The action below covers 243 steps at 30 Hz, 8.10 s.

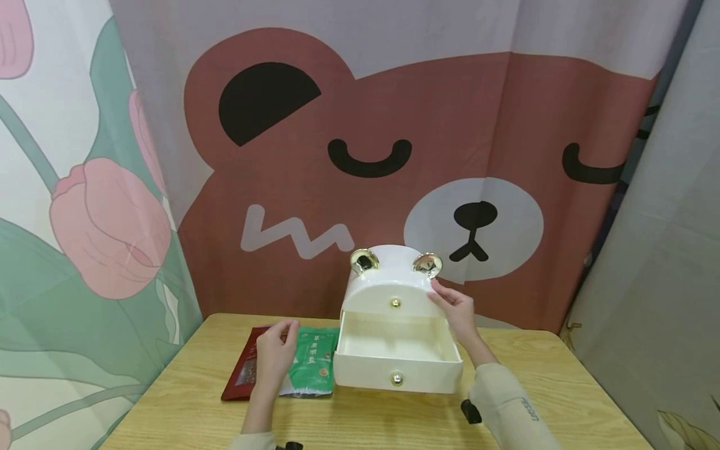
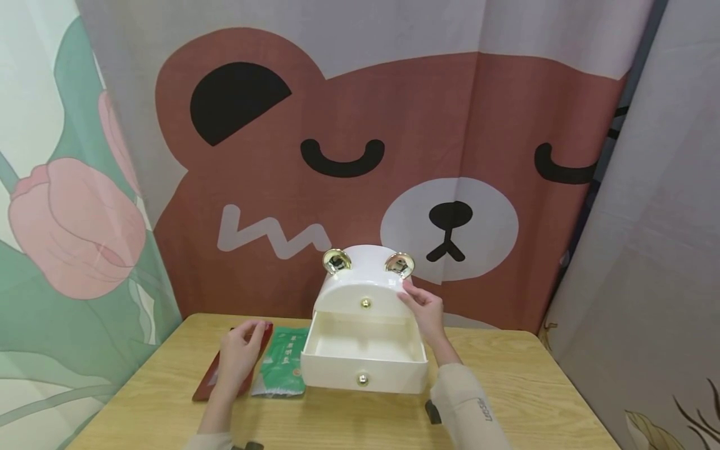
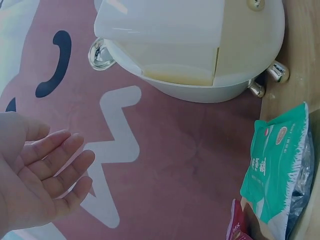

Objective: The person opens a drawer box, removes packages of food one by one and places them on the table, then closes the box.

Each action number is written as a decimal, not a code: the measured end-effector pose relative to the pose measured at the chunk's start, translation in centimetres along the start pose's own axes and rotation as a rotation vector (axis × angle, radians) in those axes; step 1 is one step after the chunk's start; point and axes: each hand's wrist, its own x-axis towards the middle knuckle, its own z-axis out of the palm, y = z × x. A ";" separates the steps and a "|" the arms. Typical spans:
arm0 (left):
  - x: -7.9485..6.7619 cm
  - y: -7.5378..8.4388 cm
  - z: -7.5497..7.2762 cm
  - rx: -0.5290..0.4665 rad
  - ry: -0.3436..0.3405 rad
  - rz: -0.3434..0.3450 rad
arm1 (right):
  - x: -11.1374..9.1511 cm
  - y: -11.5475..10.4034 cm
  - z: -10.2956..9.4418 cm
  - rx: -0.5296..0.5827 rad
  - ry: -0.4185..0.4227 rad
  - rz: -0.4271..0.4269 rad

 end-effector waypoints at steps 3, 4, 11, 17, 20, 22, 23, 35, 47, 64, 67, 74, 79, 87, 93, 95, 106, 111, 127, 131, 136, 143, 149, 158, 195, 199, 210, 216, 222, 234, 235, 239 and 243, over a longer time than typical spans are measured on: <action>0.0 0.0 -0.1 0.002 -0.006 0.001 | 0.0 0.0 0.1 0.002 -0.005 0.003; 0.0 0.0 -0.1 0.000 -0.010 0.001 | 0.0 0.0 0.1 -0.004 -0.005 0.004; -0.2 0.8 -0.3 -0.014 -0.035 0.031 | -0.1 -0.1 0.1 -0.019 0.001 0.012; -0.6 1.7 -0.3 -0.029 -0.022 0.107 | -0.1 -0.3 0.1 -0.031 0.001 0.023; -0.8 2.1 -0.3 -0.020 -0.026 0.124 | -0.1 -0.2 0.0 -0.034 0.001 0.020; -0.9 2.4 -0.3 -0.019 -0.034 0.117 | -0.1 -0.2 0.0 -0.040 0.001 0.018; -0.9 2.5 -0.3 -0.018 -0.038 0.113 | -0.1 -0.2 0.0 -0.044 0.000 0.016; -2.0 3.8 0.3 -0.049 -0.022 0.161 | 0.0 -0.1 0.0 -0.043 0.004 0.007; -3.2 4.9 1.1 -0.027 -0.055 0.152 | 0.0 0.0 0.1 -0.038 0.003 0.013; -4.5 5.2 2.4 -0.097 -0.081 0.209 | 0.0 0.1 0.0 -0.029 0.010 0.009; -4.6 5.2 2.6 -0.093 -0.091 0.209 | 0.0 0.1 0.0 -0.030 0.010 0.010; -5.1 5.4 3.6 -0.065 -0.160 0.209 | 0.0 0.1 0.0 -0.030 0.018 0.011; -5.5 5.7 4.1 -0.061 -0.191 0.229 | 0.0 0.2 0.0 -0.025 0.019 0.005; -5.9 5.7 4.9 -0.073 -0.196 0.277 | 0.1 0.1 0.0 -0.029 0.017 -0.012; -6.1 6.0 5.4 -0.059 -0.240 0.256 | 0.0 0.1 0.1 -0.025 0.019 -0.012; -6.1 6.1 5.6 -0.057 -0.250 0.254 | 0.0 0.1 0.1 -0.025 0.019 -0.008; -6.3 6.2 6.7 -0.060 -0.300 0.263 | 0.0 0.2 0.1 -0.020 0.030 -0.010; -6.4 6.3 7.1 -0.047 -0.310 0.262 | 0.0 0.2 0.1 -0.021 0.026 -0.009; -6.6 6.9 7.8 -0.020 -0.372 0.271 | -0.1 0.3 0.1 -0.025 0.036 0.012; -6.7 7.1 8.0 -0.022 -0.391 0.279 | -0.1 0.3 0.1 -0.027 0.026 0.012; -6.8 7.4 8.3 -0.011 -0.401 0.299 | -0.1 0.2 0.1 -0.036 0.025 0.019; -7.0 7.5 8.9 0.007 -0.408 0.335 | -0.2 0.2 0.0 -0.028 0.034 0.031; -7.2 7.6 9.3 0.003 -0.416 0.346 | -0.3 0.3 0.0 -0.025 0.035 0.023; -7.5 8.1 9.2 0.130 -0.369 0.400 | -0.3 0.2 -0.1 -0.052 0.035 0.025; -8.0 6.2 10.2 -0.095 -0.428 0.025 | -0.2 0.1 -0.1 -0.055 0.041 0.025; -8.0 6.2 10.2 -0.166 -0.441 -0.042 | -0.2 0.2 -0.1 -0.047 0.044 0.030; -8.2 6.1 10.5 -0.286 -0.425 -0.067 | -0.4 0.4 -0.1 -0.046 0.061 0.052; -8.6 5.9 10.8 -0.485 -0.378 -0.205 | -0.4 0.5 -0.2 -0.047 0.056 0.048; -8.7 5.5 11.4 -0.574 -0.363 -0.308 | -0.4 0.3 -0.2 -0.050 0.052 0.046; -8.5 5.5 11.6 -0.645 -0.314 -0.440 | -0.2 0.2 -0.2 -0.068 0.041 0.033; -8.5 5.6 11.5 -0.640 -0.315 -0.442 | -0.2 0.2 -0.2 -0.068 0.040 0.034; -8.4 5.9 11.1 -0.648 -0.319 -0.449 | -0.3 0.1 -0.1 -0.062 0.042 0.033; -8.3 7.0 10.0 -0.643 -0.340 -0.457 | -0.4 0.0 -0.1 -0.056 0.048 0.037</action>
